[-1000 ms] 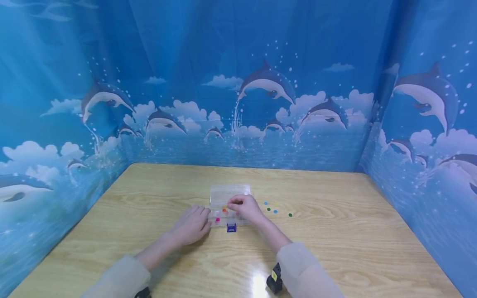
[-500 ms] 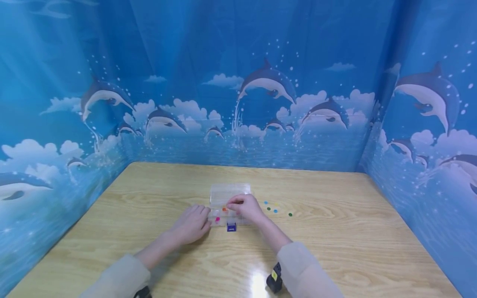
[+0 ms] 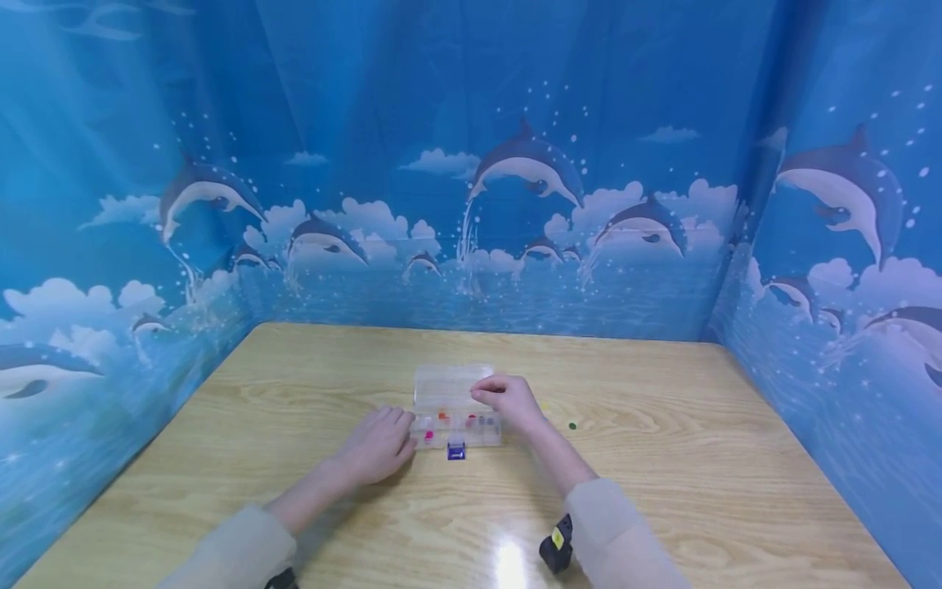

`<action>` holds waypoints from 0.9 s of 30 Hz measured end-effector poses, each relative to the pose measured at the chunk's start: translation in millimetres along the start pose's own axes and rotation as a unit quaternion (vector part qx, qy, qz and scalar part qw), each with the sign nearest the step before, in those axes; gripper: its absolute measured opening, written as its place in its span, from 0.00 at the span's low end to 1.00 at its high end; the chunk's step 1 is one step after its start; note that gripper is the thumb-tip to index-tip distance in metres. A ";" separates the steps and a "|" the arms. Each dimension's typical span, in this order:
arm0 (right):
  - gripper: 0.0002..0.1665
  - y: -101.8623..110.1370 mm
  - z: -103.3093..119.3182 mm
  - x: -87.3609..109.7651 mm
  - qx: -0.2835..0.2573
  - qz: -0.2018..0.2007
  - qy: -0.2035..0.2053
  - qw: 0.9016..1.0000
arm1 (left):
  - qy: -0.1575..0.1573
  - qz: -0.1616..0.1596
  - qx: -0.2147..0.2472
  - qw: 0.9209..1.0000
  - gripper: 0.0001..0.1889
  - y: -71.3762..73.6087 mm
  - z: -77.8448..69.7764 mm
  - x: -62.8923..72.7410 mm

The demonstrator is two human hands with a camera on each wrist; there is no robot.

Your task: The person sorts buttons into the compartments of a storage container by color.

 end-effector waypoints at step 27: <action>0.21 81.1 -46.9 1.6 -0.007 -0.065 -0.052 0.997 | -0.005 -0.004 -0.006 1.000 0.11 -3.2 0.2 -0.5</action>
Point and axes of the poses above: each hand's wrist, its own x-axis away from the middle knuckle, its own y-axis out of the back of the hand, z = x × y, the point moved 4 cm from there along -x, towards the middle knuckle, and after that the axes turned 15 degrees about -y, right-handed, at the moved point
